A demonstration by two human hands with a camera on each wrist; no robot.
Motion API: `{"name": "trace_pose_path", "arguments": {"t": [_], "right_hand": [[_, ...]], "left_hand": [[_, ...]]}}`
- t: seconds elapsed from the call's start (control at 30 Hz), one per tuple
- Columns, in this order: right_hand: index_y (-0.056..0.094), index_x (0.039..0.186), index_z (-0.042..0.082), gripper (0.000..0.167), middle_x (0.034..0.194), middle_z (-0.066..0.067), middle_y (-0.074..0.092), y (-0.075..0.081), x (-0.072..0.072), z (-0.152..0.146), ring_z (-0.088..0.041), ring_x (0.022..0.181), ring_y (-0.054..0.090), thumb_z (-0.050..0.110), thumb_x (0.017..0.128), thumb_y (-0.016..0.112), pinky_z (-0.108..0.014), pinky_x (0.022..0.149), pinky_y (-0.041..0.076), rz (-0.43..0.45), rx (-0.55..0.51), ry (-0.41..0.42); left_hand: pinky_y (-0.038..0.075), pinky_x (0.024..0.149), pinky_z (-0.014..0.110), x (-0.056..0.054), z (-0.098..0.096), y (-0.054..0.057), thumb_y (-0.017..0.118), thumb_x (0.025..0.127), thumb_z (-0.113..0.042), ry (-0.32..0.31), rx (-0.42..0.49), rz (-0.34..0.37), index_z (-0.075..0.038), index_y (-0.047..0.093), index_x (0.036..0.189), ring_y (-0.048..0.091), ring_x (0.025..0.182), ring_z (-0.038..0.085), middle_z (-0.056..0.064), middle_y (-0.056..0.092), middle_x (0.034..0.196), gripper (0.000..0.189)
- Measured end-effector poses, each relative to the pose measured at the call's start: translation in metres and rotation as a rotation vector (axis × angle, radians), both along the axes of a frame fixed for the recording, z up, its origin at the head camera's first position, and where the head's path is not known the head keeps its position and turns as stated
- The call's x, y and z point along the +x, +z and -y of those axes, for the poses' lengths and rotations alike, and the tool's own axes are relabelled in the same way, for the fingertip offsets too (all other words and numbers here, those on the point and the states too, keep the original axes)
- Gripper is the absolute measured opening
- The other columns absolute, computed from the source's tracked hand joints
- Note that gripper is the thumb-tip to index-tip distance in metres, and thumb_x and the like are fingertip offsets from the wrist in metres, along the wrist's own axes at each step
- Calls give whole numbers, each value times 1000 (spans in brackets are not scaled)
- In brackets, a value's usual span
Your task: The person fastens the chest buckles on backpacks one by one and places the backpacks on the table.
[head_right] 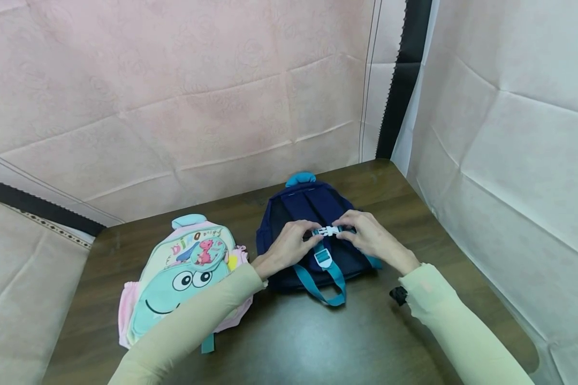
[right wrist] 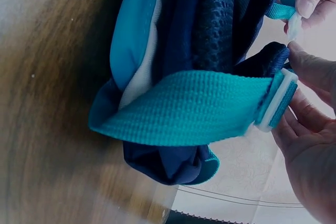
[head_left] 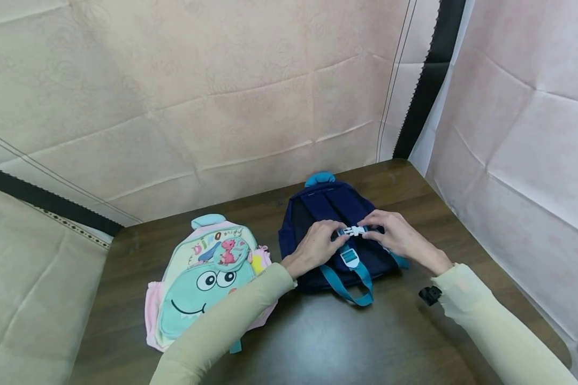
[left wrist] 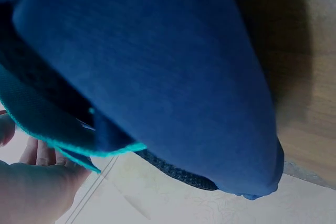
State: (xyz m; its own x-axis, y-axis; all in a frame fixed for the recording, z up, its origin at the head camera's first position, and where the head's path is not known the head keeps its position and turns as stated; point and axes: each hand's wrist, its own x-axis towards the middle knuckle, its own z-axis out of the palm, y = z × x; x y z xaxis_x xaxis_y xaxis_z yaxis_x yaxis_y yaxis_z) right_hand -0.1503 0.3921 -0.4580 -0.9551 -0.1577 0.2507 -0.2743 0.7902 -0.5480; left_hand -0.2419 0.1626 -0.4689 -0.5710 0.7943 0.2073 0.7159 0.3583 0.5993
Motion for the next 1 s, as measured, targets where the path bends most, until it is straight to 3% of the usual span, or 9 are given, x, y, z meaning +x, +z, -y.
{"name": "trace_pose_path", "arguments": {"t": [0.1, 0.13, 0.33, 0.37, 0.4, 0.63, 0.87, 1.0], "right_hand": [[80, 122, 0, 25, 114, -14, 77, 0, -1, 1, -19, 90, 66, 1, 98, 78, -24, 73, 53, -5, 6, 1], [80, 123, 1, 25, 114, -14, 78, 0, -1, 1, -19, 91, 66, 1, 98, 78, -25, 75, 54, -3, 10, -2], [80, 123, 2, 25, 115, -14, 78, 0, 0, 3, -23, 97, 71, 3, 98, 79, -34, 81, 59, 5, 25, -10], [80, 123, 2, 25, 116, -14, 78, 0, 0, 3, -24, 98, 71, 4, 98, 79, -35, 81, 60, 5, 26, -8], [80, 123, 2, 25, 116, -14, 78, 0, 0, 3, -24, 98, 72, 4, 98, 79, -36, 82, 60, 8, 26, -10], [79, 124, 3, 25, 118, -14, 79, -3, 0, 3, -22, 96, 69, 4, 98, 79, -30, 79, 57, 16, 11, -20], [78, 124, 2, 26, 118, -15, 79, -5, 0, 3, -25, 98, 68, 2, 98, 78, -26, 76, 57, 19, -17, -35], [78, 124, 2, 26, 118, -15, 79, -4, 0, 2, -25, 98, 67, 0, 98, 78, -26, 75, 56, 24, -28, -31]], "left_hand": [[58, 86, 26, 0, 0, 0, 67, 110, -19, 5, -10, -10, -4, 76, 128, 69, 96, 19, 12, 79, 119, 25], [58, 86, 26, -4, -1, -8, 66, 111, -24, 0, -4, -27, -5, 76, 128, 69, 96, 17, 10, 79, 118, 27], [59, 90, 30, -4, -1, -9, 66, 111, -24, -3, -8, -32, -5, 76, 128, 70, 99, 19, 11, 79, 119, 27], [60, 91, 31, 1, 1, -1, 66, 110, -19, 2, -11, -17, -4, 76, 128, 71, 100, 21, 13, 79, 120, 25], [59, 90, 30, 1, 1, -1, 66, 110, -20, 2, -7, -14, -4, 76, 128, 71, 100, 22, 13, 79, 121, 25], [51, 75, 20, 0, 0, -5, 68, 109, -20, -6, 25, -8, -5, 76, 129, 68, 89, 18, 12, 79, 121, 26], [62, 91, 28, 0, 0, -7, 70, 108, -24, 12, 3, -26, -4, 77, 128, 75, 101, 17, 11, 81, 121, 29], [63, 90, 28, 1, 0, -6, 71, 108, -25, 17, -9, -42, -4, 78, 124, 73, 96, 16, 9, 81, 115, 28]]}}
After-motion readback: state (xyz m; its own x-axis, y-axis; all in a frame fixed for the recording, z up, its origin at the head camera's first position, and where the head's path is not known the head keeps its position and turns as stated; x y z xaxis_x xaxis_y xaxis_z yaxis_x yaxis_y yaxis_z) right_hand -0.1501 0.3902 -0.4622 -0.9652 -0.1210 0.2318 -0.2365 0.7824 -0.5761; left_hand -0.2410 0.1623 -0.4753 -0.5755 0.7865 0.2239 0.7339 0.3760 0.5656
